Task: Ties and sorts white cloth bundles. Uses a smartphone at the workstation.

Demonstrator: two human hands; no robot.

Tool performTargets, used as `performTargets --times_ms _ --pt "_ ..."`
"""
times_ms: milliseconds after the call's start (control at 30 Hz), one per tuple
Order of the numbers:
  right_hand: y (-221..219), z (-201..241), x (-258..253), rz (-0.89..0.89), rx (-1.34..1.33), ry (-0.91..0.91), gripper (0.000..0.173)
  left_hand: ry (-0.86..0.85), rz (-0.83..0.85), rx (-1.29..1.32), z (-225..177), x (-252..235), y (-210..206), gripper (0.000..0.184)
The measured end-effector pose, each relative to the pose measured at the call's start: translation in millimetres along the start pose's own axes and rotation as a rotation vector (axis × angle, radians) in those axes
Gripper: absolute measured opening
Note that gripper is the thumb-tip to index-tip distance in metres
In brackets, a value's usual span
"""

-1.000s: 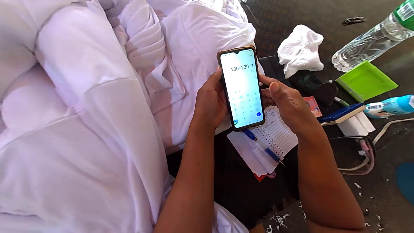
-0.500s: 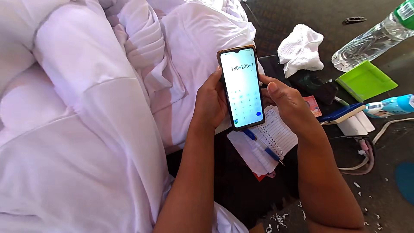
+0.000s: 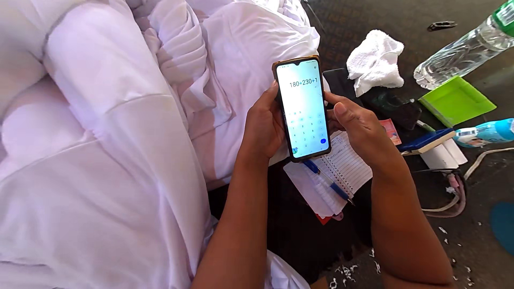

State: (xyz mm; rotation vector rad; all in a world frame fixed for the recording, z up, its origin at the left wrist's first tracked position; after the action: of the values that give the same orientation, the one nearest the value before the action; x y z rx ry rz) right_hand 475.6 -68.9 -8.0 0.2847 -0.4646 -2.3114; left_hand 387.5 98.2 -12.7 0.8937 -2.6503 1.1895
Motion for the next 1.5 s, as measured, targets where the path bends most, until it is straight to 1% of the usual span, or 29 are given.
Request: performTargets --times_ms 267,567,1067,1233,1400,1500 --pt "0 2 1 0.000 0.008 0.001 0.050 0.008 -0.017 -0.037 -1 1 -1 0.043" --pt "0 2 0 -0.010 0.027 -0.003 0.046 0.005 -0.006 -0.016 0 1 0 0.044" --pt "0 3 0 -0.008 0.040 -0.010 0.045 0.006 -0.002 -0.002 0 1 0 0.042" --pt "0 4 2 -0.005 0.044 -0.023 0.045 0.016 -0.024 -0.038 -1 1 -1 0.043" --pt "-7 6 1 -0.074 0.058 -0.012 0.044 0.010 -0.031 -0.033 -1 1 -1 0.043" --pt "-15 4 1 -0.133 0.024 0.011 0.043 0.003 -0.026 -0.032 -1 1 -2 0.043"
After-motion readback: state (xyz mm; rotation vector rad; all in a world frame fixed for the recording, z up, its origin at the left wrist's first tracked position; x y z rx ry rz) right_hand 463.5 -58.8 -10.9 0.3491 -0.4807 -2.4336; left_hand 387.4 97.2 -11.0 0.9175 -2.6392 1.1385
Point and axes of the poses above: each hand's wrist, its own x-axis away from the middle knuckle, its own y-axis out of the back of the hand, z = x × y, the point moved 1 cm from there along -x, towards the middle knuckle, and after that the axes turned 4 degrees about -z, right-handed, at the moved point
